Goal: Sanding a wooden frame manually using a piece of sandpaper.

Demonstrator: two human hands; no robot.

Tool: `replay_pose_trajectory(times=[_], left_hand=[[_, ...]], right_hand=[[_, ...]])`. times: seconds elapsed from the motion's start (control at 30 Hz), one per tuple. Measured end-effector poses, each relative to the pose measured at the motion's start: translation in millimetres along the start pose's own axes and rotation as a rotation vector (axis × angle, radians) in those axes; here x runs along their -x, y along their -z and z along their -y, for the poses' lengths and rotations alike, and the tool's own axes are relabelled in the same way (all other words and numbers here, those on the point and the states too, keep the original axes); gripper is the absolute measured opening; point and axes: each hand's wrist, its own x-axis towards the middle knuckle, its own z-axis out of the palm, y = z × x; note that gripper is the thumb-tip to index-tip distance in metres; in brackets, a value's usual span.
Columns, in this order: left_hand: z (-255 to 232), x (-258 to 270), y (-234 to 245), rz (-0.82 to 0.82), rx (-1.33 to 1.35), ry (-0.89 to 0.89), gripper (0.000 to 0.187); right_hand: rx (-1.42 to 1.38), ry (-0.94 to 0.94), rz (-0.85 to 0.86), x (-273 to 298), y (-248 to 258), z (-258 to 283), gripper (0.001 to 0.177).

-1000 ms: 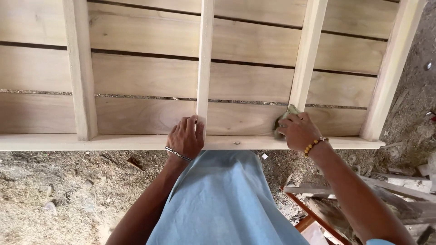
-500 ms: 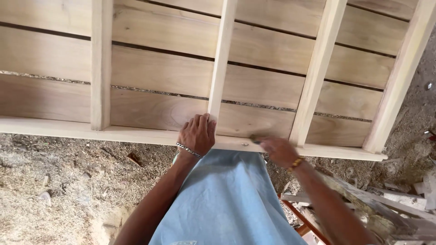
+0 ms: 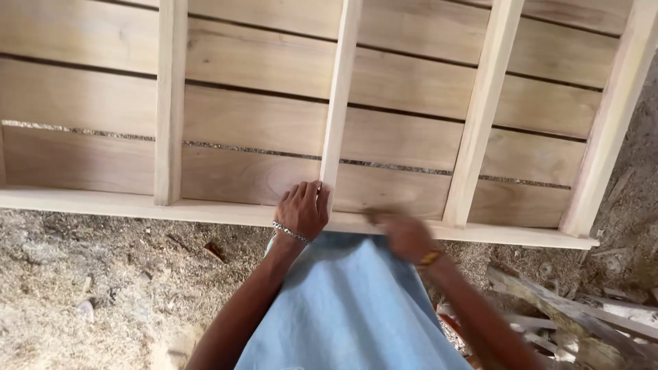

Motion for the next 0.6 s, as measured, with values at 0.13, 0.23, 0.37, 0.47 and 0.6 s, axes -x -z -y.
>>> replay_pose_trajectory(times=[0.13,0.23,0.37,0.47,0.6], left_hand=[[10,3,-5,-0.002,-0.013,0.005,0.021],[10,4,-8,0.059,0.040,0.023,0.024],[16,4,-25,-0.118,0.144,-0.190,0.025],[-20,-11,-24,-0.010,0.366,-0.250,0.037],[-64,-16,-62,0.557,1.351,0.350,0.044]], right_hand=[[0.014,0.095,-0.026,-32,36,59,0.036],[0.010,0.044,0.002,15,57,15,0.030],[-0.061,-0.436,0.196,26,121,3,0.041],[-0.454,-0.618,0.117,9,121,6,0.029],[-1.527,-0.344,-0.356,-32,110,39,0.036]])
